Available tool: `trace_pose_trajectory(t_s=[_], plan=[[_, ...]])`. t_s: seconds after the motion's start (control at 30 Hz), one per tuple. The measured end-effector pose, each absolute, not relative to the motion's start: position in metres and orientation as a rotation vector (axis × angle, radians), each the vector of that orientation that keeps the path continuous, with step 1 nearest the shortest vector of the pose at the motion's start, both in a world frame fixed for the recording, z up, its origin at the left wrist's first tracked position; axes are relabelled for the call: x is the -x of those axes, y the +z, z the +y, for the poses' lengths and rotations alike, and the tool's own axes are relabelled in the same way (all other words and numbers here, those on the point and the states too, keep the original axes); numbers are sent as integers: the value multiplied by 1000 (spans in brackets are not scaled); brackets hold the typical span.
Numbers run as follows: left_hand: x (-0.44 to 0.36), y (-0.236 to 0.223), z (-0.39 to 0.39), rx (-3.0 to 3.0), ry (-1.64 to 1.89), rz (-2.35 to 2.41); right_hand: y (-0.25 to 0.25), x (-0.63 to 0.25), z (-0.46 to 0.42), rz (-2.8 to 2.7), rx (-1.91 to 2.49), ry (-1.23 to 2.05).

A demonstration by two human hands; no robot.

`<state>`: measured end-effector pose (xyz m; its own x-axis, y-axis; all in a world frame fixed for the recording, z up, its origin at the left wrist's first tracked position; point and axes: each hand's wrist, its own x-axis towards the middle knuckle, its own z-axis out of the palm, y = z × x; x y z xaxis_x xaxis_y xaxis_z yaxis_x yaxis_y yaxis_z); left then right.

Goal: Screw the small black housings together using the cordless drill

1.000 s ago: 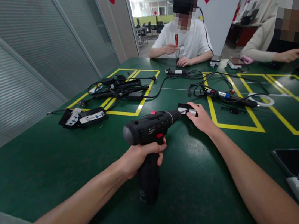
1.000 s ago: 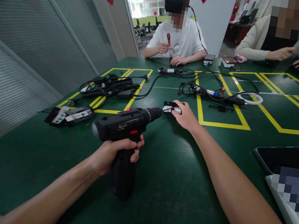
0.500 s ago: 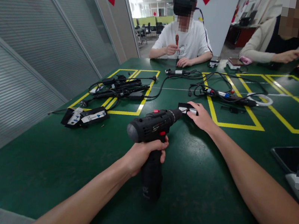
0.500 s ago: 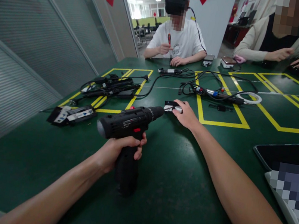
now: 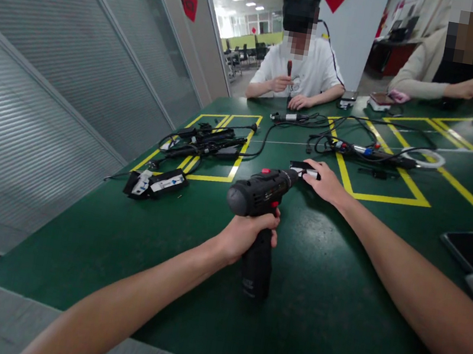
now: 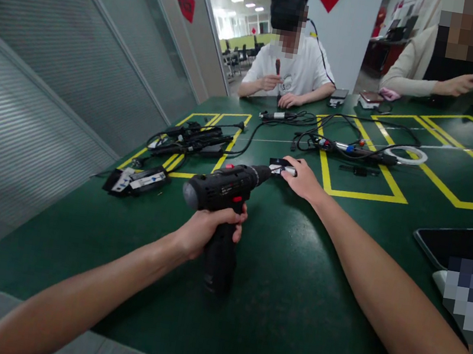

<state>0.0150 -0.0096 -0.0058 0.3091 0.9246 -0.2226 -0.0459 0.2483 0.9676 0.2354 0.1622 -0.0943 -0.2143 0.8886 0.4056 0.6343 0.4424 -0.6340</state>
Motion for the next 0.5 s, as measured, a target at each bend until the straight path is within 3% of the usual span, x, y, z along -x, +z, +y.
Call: trace_pose_trajectory(t_s=[0.5], plan=[[-12,-8,-7,-1044,861,998,-95,-238,165,-1960,1293,426]])
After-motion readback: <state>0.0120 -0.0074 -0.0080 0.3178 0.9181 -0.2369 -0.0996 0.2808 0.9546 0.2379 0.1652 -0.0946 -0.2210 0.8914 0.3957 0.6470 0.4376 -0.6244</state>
